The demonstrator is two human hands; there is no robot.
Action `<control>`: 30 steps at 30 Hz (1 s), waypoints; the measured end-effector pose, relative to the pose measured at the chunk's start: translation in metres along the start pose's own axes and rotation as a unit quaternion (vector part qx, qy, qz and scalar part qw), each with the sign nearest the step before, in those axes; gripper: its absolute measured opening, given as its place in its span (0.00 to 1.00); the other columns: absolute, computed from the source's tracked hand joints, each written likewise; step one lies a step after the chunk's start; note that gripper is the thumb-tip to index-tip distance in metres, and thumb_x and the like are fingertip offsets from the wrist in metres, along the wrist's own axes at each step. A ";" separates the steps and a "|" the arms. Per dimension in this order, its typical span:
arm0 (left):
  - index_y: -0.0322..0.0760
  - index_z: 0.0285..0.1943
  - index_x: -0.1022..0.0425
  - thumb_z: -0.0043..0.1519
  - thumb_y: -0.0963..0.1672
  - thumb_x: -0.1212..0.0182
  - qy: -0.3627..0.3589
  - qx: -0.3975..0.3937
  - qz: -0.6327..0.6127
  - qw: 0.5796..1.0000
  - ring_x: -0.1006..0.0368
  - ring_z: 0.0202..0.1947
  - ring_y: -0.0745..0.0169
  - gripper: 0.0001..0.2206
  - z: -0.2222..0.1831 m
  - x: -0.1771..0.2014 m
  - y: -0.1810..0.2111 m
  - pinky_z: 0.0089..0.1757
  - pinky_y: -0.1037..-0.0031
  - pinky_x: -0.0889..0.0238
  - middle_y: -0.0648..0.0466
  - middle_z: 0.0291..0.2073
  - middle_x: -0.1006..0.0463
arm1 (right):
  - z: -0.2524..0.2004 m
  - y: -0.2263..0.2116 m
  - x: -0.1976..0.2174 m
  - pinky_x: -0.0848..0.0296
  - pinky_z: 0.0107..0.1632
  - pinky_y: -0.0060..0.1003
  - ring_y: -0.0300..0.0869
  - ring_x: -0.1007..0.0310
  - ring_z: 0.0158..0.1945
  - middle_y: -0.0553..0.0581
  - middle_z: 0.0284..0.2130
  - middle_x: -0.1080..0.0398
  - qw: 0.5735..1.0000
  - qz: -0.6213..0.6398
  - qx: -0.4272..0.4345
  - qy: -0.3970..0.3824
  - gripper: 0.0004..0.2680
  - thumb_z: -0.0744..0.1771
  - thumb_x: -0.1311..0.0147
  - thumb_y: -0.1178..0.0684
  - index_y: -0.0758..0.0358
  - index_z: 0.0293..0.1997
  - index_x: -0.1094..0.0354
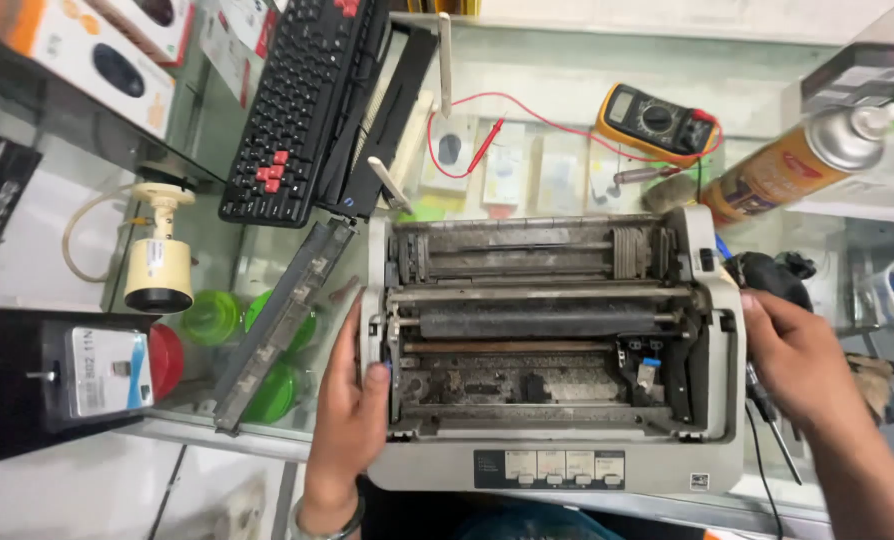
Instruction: Cleaning the internal components of a printer using a brush to remove dust and debris.
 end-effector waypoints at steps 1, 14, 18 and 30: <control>0.29 0.79 0.53 0.67 0.56 0.57 -0.006 0.017 0.002 1.000 0.54 0.78 0.54 0.36 0.005 -0.001 0.002 0.70 0.66 0.59 0.43 0.77 0.48 | 0.000 -0.001 -0.004 0.39 0.45 0.39 0.41 0.37 0.41 0.57 0.32 0.27 1.000 -0.005 -0.013 -0.011 0.16 0.75 0.56 0.45 0.67 0.44 0.23; 0.33 0.81 0.68 0.64 0.60 0.55 -0.087 0.075 -0.036 0.993 0.59 0.48 0.64 0.44 0.034 -0.005 0.015 0.46 0.74 0.59 0.45 0.81 0.64 | 0.021 0.053 -0.015 0.30 0.48 0.43 0.49 0.30 0.48 0.66 0.49 0.27 0.954 0.283 -0.052 -0.084 0.16 0.70 0.52 0.55 0.72 0.64 0.33; 0.26 0.80 0.67 0.65 0.61 0.58 -0.083 0.022 -0.004 0.996 0.66 0.81 0.46 0.45 0.032 -0.006 0.011 0.73 0.60 0.68 0.39 0.80 0.62 | 0.023 0.060 -0.012 0.31 0.54 0.38 0.45 0.29 0.50 0.65 0.50 0.27 0.953 0.285 0.045 -0.097 0.18 0.68 0.51 0.57 0.73 0.67 0.37; 0.28 0.80 0.66 0.64 0.60 0.62 -0.085 -0.061 0.070 0.992 0.56 0.78 0.48 0.43 0.009 -0.007 -0.012 0.70 0.64 0.63 0.38 0.79 0.55 | 0.016 0.046 -0.005 0.32 0.69 0.43 0.52 0.31 0.65 0.70 0.61 0.33 0.922 0.218 0.315 -0.055 0.13 0.66 0.46 0.59 0.72 0.55 0.36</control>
Point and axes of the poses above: each hand's wrist, its own z-axis towards the middle knuckle, its own x-axis out of the back of the hand, y = z × x, the point moved 5 cm from there along z, towards the middle knuckle
